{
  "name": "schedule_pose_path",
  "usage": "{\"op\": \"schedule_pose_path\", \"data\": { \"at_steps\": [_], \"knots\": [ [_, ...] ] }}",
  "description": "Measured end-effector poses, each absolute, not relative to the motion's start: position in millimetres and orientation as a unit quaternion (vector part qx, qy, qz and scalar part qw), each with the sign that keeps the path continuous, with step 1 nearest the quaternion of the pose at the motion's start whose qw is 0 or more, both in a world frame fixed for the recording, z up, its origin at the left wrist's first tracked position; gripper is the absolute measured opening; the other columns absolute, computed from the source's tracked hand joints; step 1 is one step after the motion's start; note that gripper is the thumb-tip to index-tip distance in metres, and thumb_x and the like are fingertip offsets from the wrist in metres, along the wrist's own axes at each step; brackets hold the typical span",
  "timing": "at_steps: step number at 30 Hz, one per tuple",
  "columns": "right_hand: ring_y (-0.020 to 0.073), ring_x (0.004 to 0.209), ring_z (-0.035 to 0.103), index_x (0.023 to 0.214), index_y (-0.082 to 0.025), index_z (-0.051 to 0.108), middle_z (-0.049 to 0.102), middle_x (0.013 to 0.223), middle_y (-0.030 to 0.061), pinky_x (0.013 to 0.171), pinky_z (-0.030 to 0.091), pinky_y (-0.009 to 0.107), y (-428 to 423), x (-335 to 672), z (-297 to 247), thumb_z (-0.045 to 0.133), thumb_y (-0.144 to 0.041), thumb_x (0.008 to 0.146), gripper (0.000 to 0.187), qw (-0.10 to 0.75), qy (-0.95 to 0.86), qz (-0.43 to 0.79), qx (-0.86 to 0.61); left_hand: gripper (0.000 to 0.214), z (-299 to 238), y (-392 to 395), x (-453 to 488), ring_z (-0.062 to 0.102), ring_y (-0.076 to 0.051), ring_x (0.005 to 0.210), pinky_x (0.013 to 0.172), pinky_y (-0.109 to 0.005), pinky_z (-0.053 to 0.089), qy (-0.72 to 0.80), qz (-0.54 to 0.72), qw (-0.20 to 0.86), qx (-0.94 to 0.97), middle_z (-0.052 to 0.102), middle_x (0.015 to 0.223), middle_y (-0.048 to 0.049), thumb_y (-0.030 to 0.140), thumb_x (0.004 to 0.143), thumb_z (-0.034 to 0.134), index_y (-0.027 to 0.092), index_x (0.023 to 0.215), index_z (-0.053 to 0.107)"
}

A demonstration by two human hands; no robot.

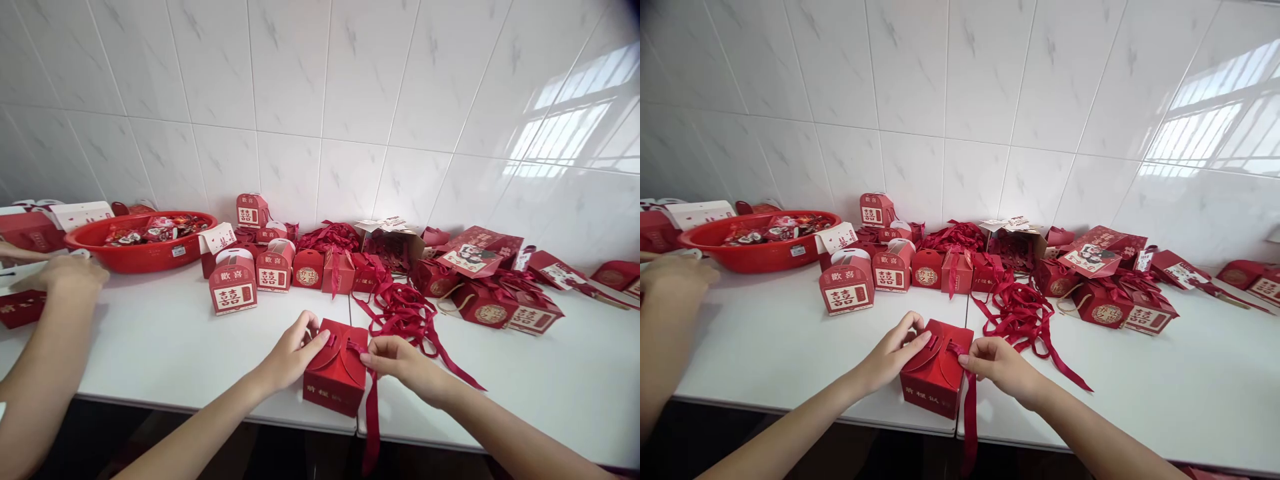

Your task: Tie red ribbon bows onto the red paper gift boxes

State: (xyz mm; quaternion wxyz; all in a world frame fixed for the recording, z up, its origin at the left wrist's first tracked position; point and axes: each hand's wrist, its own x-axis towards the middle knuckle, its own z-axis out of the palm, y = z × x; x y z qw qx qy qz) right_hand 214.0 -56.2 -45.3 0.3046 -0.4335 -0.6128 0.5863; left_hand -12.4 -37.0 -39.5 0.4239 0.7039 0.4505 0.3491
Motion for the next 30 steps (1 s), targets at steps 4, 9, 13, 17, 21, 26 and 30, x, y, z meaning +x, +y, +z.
{"op": "schedule_pose_path", "data": {
  "at_steps": [4,9,13,17,21,26,30],
  "knots": [
    [0.0091,0.056,0.041,0.059,-0.018,0.039,0.040,0.057,-0.0050,0.058,0.033,0.024,-44.2,228.2,-49.7,0.069,-0.032,0.068,0.033,0.359,-0.498,0.684,-0.394,0.036,-38.0,-36.3,-27.5,0.039,-0.012,0.058,0.055,-0.022,0.033,0.463,0.313,0.478,0.678,0.040,0.064,0.0039,0.052,0.081,0.050,0.019,0.069,0.046],
    [0.0067,0.044,0.031,0.053,-0.018,0.038,0.036,0.046,-0.0066,0.049,0.025,0.024,-31.0,245.2,-52.8,0.064,-0.026,0.069,0.031,0.263,-0.538,0.713,-0.364,0.034,-35.4,-30.2,-40.5,0.043,-0.013,0.061,0.059,-0.023,0.034,0.462,0.284,0.461,0.702,0.044,0.063,0.0026,0.047,0.081,0.053,0.017,0.064,0.051],
    [0.0104,0.054,0.042,0.063,-0.018,0.047,0.047,0.058,-0.0027,0.055,0.032,0.026,-34.6,254.8,-45.8,0.065,-0.044,0.073,0.033,0.190,-0.646,0.561,-0.480,0.022,-38.0,-29.2,-49.1,0.055,-0.018,0.076,0.068,-0.026,0.043,0.500,0.330,0.323,0.733,0.058,0.082,-0.0023,0.041,0.081,0.055,0.019,0.079,0.058],
    [0.0172,0.071,0.050,0.078,-0.019,0.052,0.060,0.081,0.0051,0.063,0.037,0.029,-56.2,264.8,-29.3,0.061,-0.049,0.075,0.031,0.162,-0.721,0.282,-0.612,0.023,-30.8,-47.4,-64.5,0.056,-0.020,0.075,0.066,-0.026,0.042,0.536,0.336,0.178,0.753,0.061,0.081,-0.0037,0.040,0.084,0.050,0.021,0.076,0.062],
    [0.0150,0.067,0.049,0.090,-0.022,0.059,0.059,0.075,0.0023,0.060,0.036,0.026,-84.9,252.9,-24.5,0.045,-0.036,0.087,0.020,0.104,-0.779,0.303,-0.538,0.030,-25.6,-70.4,-60.0,0.060,-0.021,0.078,0.069,-0.026,0.042,0.485,0.227,0.293,0.792,0.067,0.085,-0.0040,0.040,0.090,0.042,0.025,0.091,0.068],
    [0.0128,0.061,0.046,0.120,-0.022,0.054,0.054,0.068,-0.0006,0.058,0.034,0.025,-98.6,229.2,-61.4,0.048,-0.031,0.085,0.037,0.127,-0.759,0.372,-0.519,0.037,-44.8,-65.4,-41.7,0.055,-0.019,0.066,0.065,-0.027,0.038,0.537,0.253,0.377,0.711,0.059,0.068,-0.0012,0.039,0.090,0.043,0.027,0.122,0.057],
    [0.0093,0.054,0.043,0.139,-0.029,0.029,0.054,0.078,-0.0031,0.053,0.034,0.023,-91.4,224.3,-85.5,0.051,-0.044,0.086,0.059,0.349,-0.549,0.554,-0.520,0.050,-51.0,-53.7,-36.9,0.049,-0.011,0.059,0.054,-0.022,0.037,0.489,0.420,0.566,0.515,0.054,0.075,0.0022,0.034,0.087,0.053,0.029,0.136,0.040]
  ]
}}
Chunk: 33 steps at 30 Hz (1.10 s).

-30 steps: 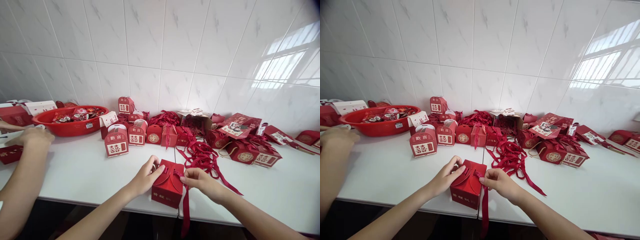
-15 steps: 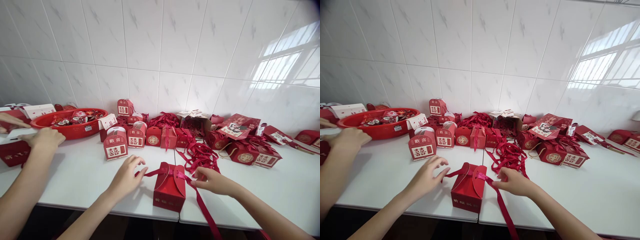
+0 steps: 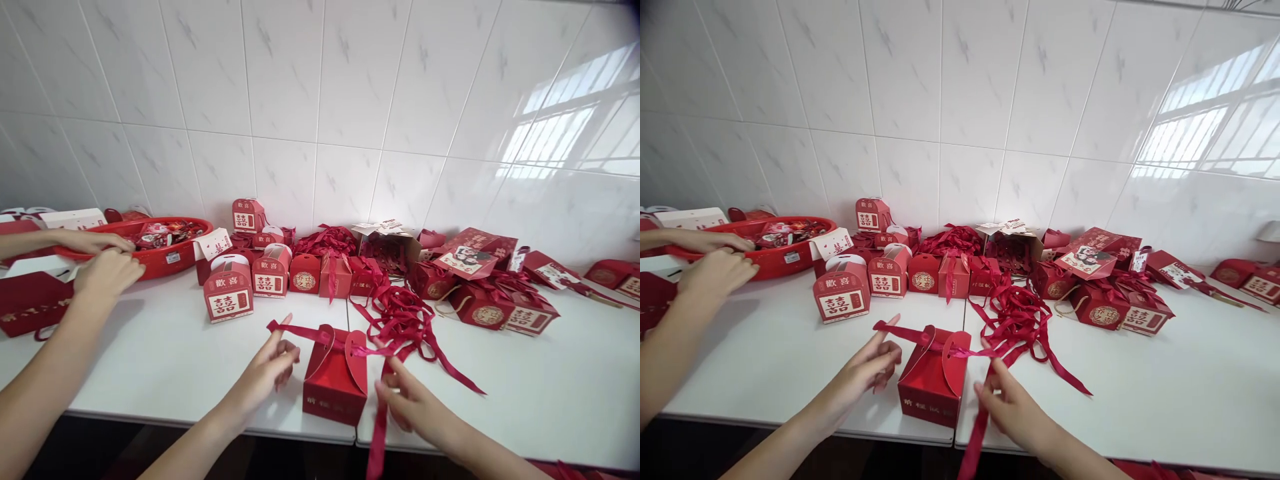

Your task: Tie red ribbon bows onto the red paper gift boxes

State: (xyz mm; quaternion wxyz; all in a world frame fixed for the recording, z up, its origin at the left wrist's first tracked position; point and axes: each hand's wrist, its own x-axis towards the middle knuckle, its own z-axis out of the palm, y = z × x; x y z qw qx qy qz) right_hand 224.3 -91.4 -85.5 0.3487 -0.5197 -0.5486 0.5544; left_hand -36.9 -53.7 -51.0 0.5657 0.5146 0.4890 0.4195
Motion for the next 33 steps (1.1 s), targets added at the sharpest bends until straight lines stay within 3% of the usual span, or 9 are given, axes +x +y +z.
{"op": "schedule_pose_path", "data": {
  "at_steps": [3,5,7,12,16,20,25,28,33],
  "knots": [
    [0.0075,0.066,0.054,0.131,-0.040,0.034,0.056,0.100,-0.0039,0.059,0.042,0.021,-84.9,222.6,-84.7,0.061,-0.040,0.083,0.055,0.531,-0.323,0.675,-0.397,0.044,-45.3,-47.8,-33.6,0.056,-0.011,0.067,0.052,-0.020,0.042,0.421,0.510,0.675,0.328,0.056,0.084,-0.0008,0.029,0.087,0.055,0.025,0.130,0.047],
    [0.0076,0.074,0.058,0.123,-0.038,0.044,0.058,0.099,-0.0047,0.064,0.046,0.020,-79.8,222.8,-80.0,0.070,-0.028,0.077,0.053,0.587,-0.216,0.709,-0.326,0.034,-42.3,-43.7,-30.9,0.060,-0.011,0.067,0.053,-0.019,0.046,0.397,0.528,0.713,0.236,0.057,0.081,-0.0025,0.023,0.088,0.054,0.019,0.122,0.056],
    [0.0068,0.070,0.059,0.115,-0.032,0.052,0.060,0.092,-0.0043,0.061,0.048,0.018,-74.4,225.0,-75.2,0.074,-0.019,0.073,0.050,0.609,-0.153,0.720,-0.296,0.027,-41.9,-40.3,-29.1,0.061,-0.010,0.063,0.050,-0.017,0.048,0.384,0.540,0.726,0.182,0.058,0.076,-0.0031,0.018,0.089,0.051,0.015,0.115,0.060],
    [0.0055,0.058,0.058,0.102,-0.021,0.062,0.063,0.078,-0.0028,0.055,0.052,0.016,-68.8,232.7,-69.8,0.075,-0.014,0.071,0.035,0.631,-0.119,0.694,-0.324,0.022,-42.8,-37.6,-32.4,0.063,-0.012,0.061,0.045,-0.018,0.048,0.359,0.582,0.713,0.153,0.060,0.074,-0.0042,0.014,0.090,0.046,0.012,0.103,0.063],
    [0.0083,0.060,0.062,0.097,-0.018,0.064,0.064,0.074,-0.0003,0.053,0.053,0.017,-75.9,234.5,-69.3,0.074,-0.016,0.073,0.026,0.578,-0.157,0.696,-0.397,0.019,-34.4,-36.8,-38.9,0.063,-0.013,0.063,0.047,-0.020,0.049,0.362,0.648,0.642,0.194,0.062,0.079,-0.0043,0.012,0.089,0.045,0.013,0.087,0.063],
    [0.0090,0.072,0.065,0.095,-0.017,0.065,0.067,0.085,0.0023,0.066,0.054,0.017,-81.5,239.5,-61.4,0.077,-0.013,0.069,0.029,0.575,-0.233,0.687,-0.377,0.017,-20.7,-33.9,-43.5,0.060,-0.012,0.064,0.051,-0.021,0.051,0.351,0.694,0.584,0.235,0.060,0.079,-0.0015,0.014,0.088,0.048,0.016,0.080,0.062],
    [0.0129,0.094,0.063,0.111,-0.023,0.060,0.065,0.100,0.0030,0.081,0.052,0.021,-75.9,250.9,-33.9,0.075,-0.019,0.072,0.042,0.606,-0.357,0.623,-0.343,0.010,1.6,-31.1,-44.9,0.055,-0.012,0.069,0.054,-0.021,0.049,0.326,0.718,0.532,0.307,0.059,0.079,-0.0009,0.024,0.082,0.061,0.018,0.075,0.063],
    [0.0102,0.077,0.062,0.107,-0.023,0.062,0.064,0.089,0.0005,0.069,0.051,0.019,-68.6,253.4,-12.5,0.074,-0.026,0.073,0.036,0.625,-0.421,0.551,-0.358,0.016,20.5,-29.7,-42.1,0.052,-0.011,0.066,0.052,-0.019,0.045,0.306,0.713,0.498,0.387,0.060,0.079,-0.0013,0.031,0.073,0.071,0.016,0.076,0.067],
    [0.0077,0.057,0.049,0.098,-0.022,0.066,0.055,0.062,-0.0037,0.053,0.041,0.018,-56.7,245.6,24.8,0.075,-0.031,0.072,0.030,0.660,-0.476,0.456,-0.361,0.024,50.0,-26.2,-29.1,0.052,-0.009,0.061,0.052,-0.020,0.040,0.309,0.684,0.450,0.483,0.065,0.075,-0.0026,0.033,0.067,0.077,0.015,0.083,0.073]
  ]
}}
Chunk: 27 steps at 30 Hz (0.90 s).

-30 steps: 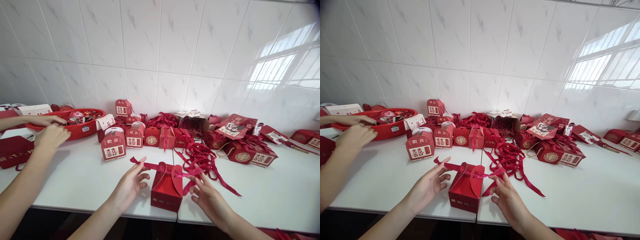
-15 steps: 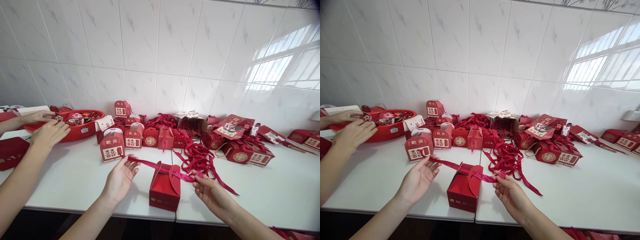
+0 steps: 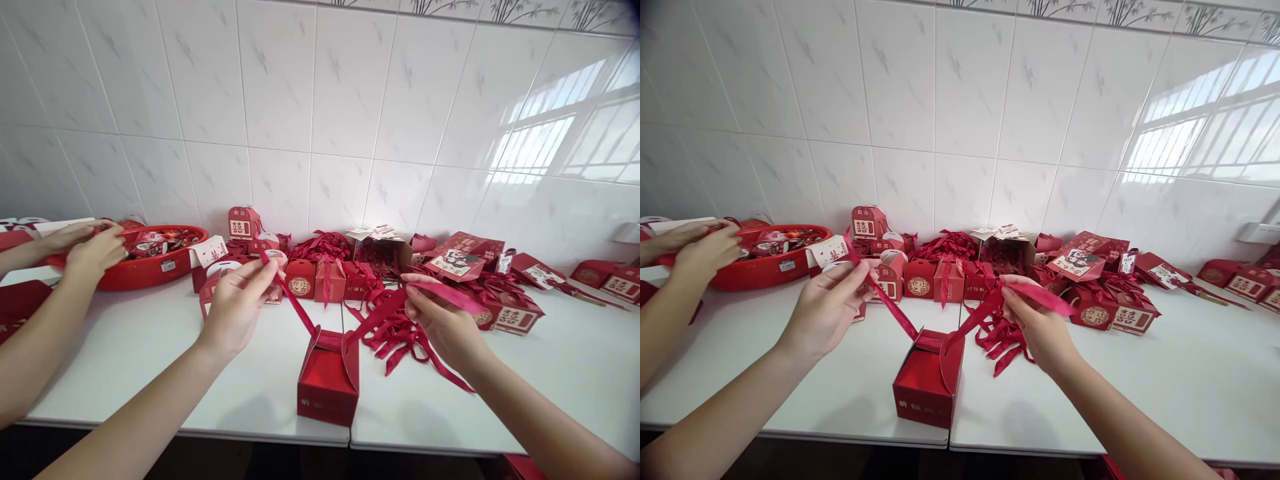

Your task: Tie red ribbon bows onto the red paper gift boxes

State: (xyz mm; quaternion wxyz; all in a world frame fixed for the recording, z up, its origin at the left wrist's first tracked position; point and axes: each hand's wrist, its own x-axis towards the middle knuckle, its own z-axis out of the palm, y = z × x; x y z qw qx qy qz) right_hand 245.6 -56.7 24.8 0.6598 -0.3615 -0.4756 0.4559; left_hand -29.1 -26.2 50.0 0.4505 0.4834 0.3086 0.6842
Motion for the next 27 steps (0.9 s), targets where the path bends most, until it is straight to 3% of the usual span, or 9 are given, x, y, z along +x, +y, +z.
{"op": "schedule_pose_path", "data": {
  "at_steps": [4,7,10,13,17,23,27],
  "knots": [
    [0.0080,0.060,0.048,0.080,-0.020,0.068,0.056,0.066,-0.0021,0.055,0.041,0.020,-46.1,234.0,46.6,0.077,-0.032,0.066,0.020,0.656,-0.479,0.472,-0.344,0.024,60.5,-29.4,-17.0,0.057,-0.012,0.066,0.056,-0.022,0.042,0.323,0.649,0.428,0.540,0.069,0.079,-0.0054,0.033,0.067,0.077,0.014,0.081,0.073],
    [0.0097,0.065,0.051,0.073,-0.020,0.067,0.060,0.075,-0.0006,0.060,0.043,0.022,-36.8,226.8,54.3,0.079,-0.032,0.061,0.021,0.661,-0.462,0.490,-0.330,0.031,64.6,-36.3,-10.4,0.056,-0.011,0.061,0.051,-0.020,0.040,0.328,0.633,0.418,0.563,0.069,0.075,-0.0040,0.031,0.066,0.078,0.015,0.091,0.070],
    [0.0086,0.060,0.049,0.079,-0.021,0.068,0.059,0.074,-0.0017,0.055,0.041,0.022,-30.3,223.8,56.8,0.078,-0.033,0.062,0.023,0.670,-0.451,0.491,-0.327,0.036,68.3,-41.4,-7.7,0.050,-0.008,0.049,0.046,-0.019,0.038,0.322,0.637,0.417,0.563,0.068,0.069,0.0000,0.027,0.064,0.079,0.018,0.095,0.063],
    [0.0082,0.059,0.048,0.083,-0.020,0.071,0.060,0.073,-0.0010,0.052,0.039,0.022,-27.8,224.9,57.4,0.077,-0.036,0.065,0.025,0.676,-0.438,0.480,-0.349,0.028,70.9,-41.1,-9.3,0.045,-0.006,0.042,0.043,-0.019,0.035,0.320,0.642,0.426,0.552,0.067,0.067,-0.0007,0.030,0.065,0.079,0.016,0.083,0.061],
    [0.0098,0.067,0.054,0.079,-0.020,0.071,0.063,0.076,0.0003,0.057,0.041,0.022,-26.6,229.5,57.5,0.078,-0.039,0.064,0.025,0.689,-0.446,0.456,-0.345,0.025,72.8,-35.1,-15.0,0.051,-0.009,0.053,0.045,-0.020,0.039,0.339,0.638,0.445,0.530,0.066,0.075,-0.0041,0.031,0.068,0.075,0.014,0.082,0.064],
    [0.0091,0.061,0.051,0.073,-0.020,0.070,0.059,0.067,-0.0012,0.058,0.042,0.023,-29.0,229.0,57.8,0.076,-0.041,0.067,0.023,0.681,-0.487,0.430,-0.339,0.014,73.8,-21.5,-23.1,0.057,-0.012,0.066,0.050,-0.019,0.040,0.310,0.664,0.488,0.474,0.065,0.078,-0.0026,0.019,0.065,0.072,0.015,0.075,0.063],
    [0.0121,0.067,0.056,0.080,-0.019,0.071,0.064,0.073,0.0014,0.065,0.045,0.026,-35.8,223.3,56.3,0.075,-0.042,0.068,0.026,0.650,-0.540,0.402,-0.353,0.015,72.7,-16.4,-25.8,0.058,-0.011,0.068,0.056,-0.019,0.044,0.300,0.665,0.493,0.473,0.063,0.075,-0.0010,0.016,0.063,0.075,0.015,0.071,0.063]
  ]
}}
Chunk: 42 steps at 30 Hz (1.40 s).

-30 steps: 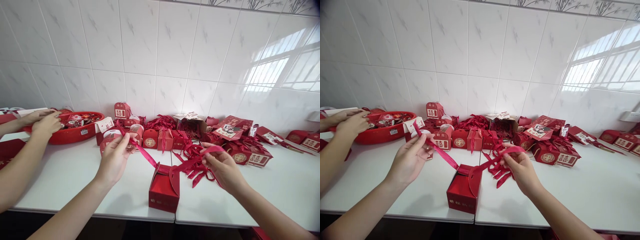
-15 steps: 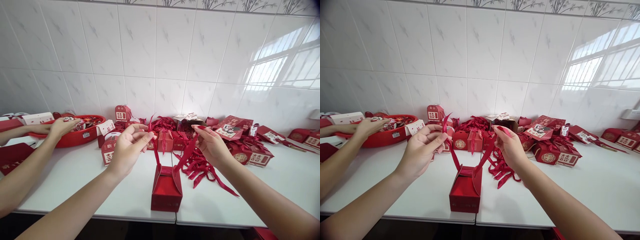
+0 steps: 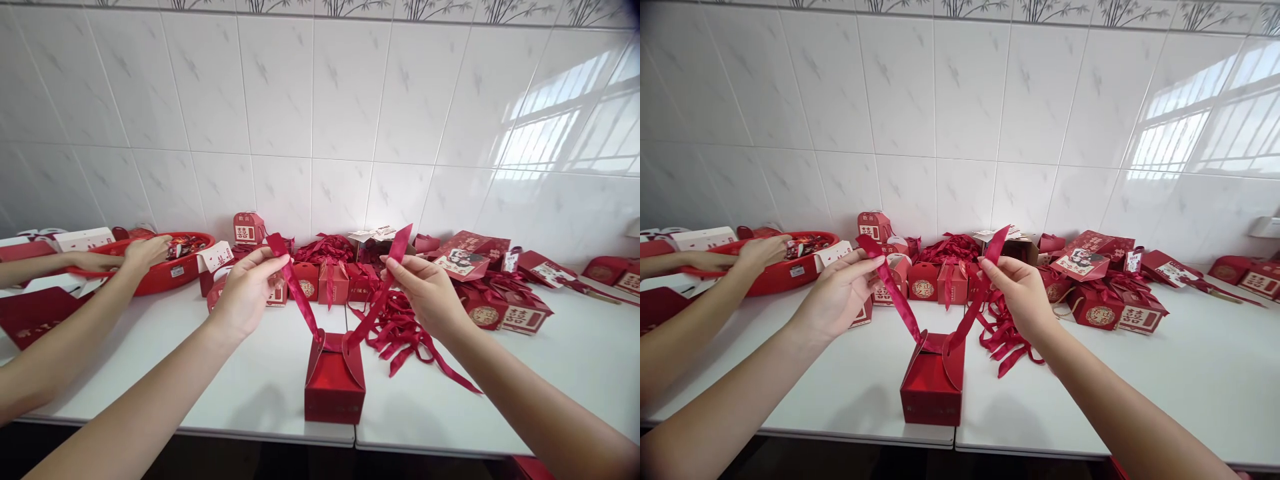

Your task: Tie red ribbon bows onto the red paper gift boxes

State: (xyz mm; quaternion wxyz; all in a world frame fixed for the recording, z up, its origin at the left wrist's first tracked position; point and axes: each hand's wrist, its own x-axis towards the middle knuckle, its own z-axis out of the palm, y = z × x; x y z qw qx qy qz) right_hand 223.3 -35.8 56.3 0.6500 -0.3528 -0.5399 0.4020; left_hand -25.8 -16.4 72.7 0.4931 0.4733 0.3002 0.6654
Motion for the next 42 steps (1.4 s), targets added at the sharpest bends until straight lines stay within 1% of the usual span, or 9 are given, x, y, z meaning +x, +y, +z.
{"op": "schedule_pose_path", "data": {
  "at_steps": [8,16,19,21,26,29,32,37,42],
  "knots": [
    [0.0151,0.073,0.058,0.079,-0.020,0.069,0.062,0.073,0.0014,0.070,0.047,0.029,-40.5,218.3,65.5,0.068,-0.042,0.076,0.022,0.652,-0.571,0.388,-0.315,0.018,86.5,-20.5,-19.6,0.061,-0.015,0.078,0.067,-0.026,0.049,0.283,0.658,0.474,0.512,0.065,0.078,-0.0019,0.026,0.067,0.076,0.016,0.076,0.065],
    [0.0128,0.070,0.060,0.077,-0.020,0.065,0.063,0.073,-0.0006,0.069,0.048,0.026,-36.6,197.2,80.5,0.069,-0.038,0.075,0.018,0.655,-0.561,0.429,-0.268,0.023,95.1,-21.3,3.3,0.058,-0.011,0.067,0.062,-0.021,0.046,0.262,0.613,0.501,0.553,0.063,0.072,0.0000,0.035,0.069,0.075,0.016,0.073,0.063],
    [0.0131,0.070,0.062,0.075,-0.019,0.064,0.064,0.070,-0.0003,0.071,0.049,0.027,-37.3,191.6,83.9,0.069,-0.036,0.075,0.018,0.650,-0.560,0.445,-0.256,0.023,96.2,-21.0,8.8,0.058,-0.011,0.067,0.062,-0.022,0.046,0.252,0.596,0.497,0.578,0.063,0.071,0.0002,0.038,0.073,0.071,0.017,0.073,0.061],
    [0.0125,0.064,0.062,0.076,-0.018,0.063,0.064,0.068,-0.0003,0.067,0.050,0.027,-37.7,189.4,85.7,0.070,-0.036,0.073,0.020,0.642,-0.565,0.447,-0.263,0.024,97.3,-22.0,11.6,0.056,-0.011,0.065,0.061,-0.022,0.045,0.253,0.589,0.485,0.595,0.061,0.068,0.0009,0.039,0.076,0.068,0.017,0.071,0.060],
    [0.0060,0.040,0.047,0.079,-0.015,0.064,0.064,0.063,-0.0001,0.043,0.038,0.022,-38.4,186.1,84.7,0.070,-0.035,0.072,0.023,0.566,-0.609,0.444,-0.334,0.020,98.0,-27.3,18.9,0.056,-0.011,0.063,0.061,-0.021,0.045,0.282,0.551,0.446,0.647,0.060,0.065,0.0009,0.033,0.071,0.073,0.016,0.070,0.062],
    [0.0049,0.040,0.040,0.068,-0.015,0.061,0.052,0.050,-0.0041,0.042,0.032,0.021,-38.5,184.2,75.9,0.067,-0.033,0.075,0.021,0.530,-0.641,0.462,-0.310,0.023,94.9,-28.8,21.4,0.056,-0.011,0.061,0.056,-0.021,0.044,0.308,0.520,0.413,0.681,0.059,0.065,0.0009,0.031,0.068,0.075,0.016,0.067,0.057],
    [0.0051,0.041,0.037,0.069,-0.016,0.060,0.046,0.047,-0.0064,0.043,0.028,0.021,-37.8,183.1,64.5,0.066,-0.032,0.077,0.019,0.530,-0.626,0.506,-0.266,0.029,90.0,-28.7,20.3,0.056,-0.011,0.057,0.052,-0.022,0.044,0.323,0.513,0.397,0.689,0.056,0.062,0.0027,0.033,0.067,0.076,0.017,0.069,0.052],
    [0.0042,0.042,0.039,0.071,-0.016,0.061,0.057,0.061,-0.0032,0.045,0.028,0.022,-37.8,183.2,55.6,0.063,-0.033,0.080,0.020,0.508,-0.590,0.588,-0.218,0.030,81.6,-27.2,14.6,0.065,-0.018,0.063,0.059,-0.028,0.051,0.328,0.484,0.427,0.689,0.064,0.067,-0.0007,0.034,0.070,0.073,0.019,0.079,0.049],
    [0.0042,0.042,0.040,0.069,-0.015,0.060,0.062,0.063,0.0002,0.044,0.028,0.021,-36.1,179.7,52.6,0.061,-0.043,0.082,0.032,0.507,-0.576,0.584,-0.263,0.035,73.7,-22.4,14.1,0.063,-0.016,0.058,0.054,-0.025,0.047,0.345,0.488,0.405,0.692,0.063,0.062,0.0007,0.032,0.065,0.077,0.019,0.084,0.050]
  ]
}}
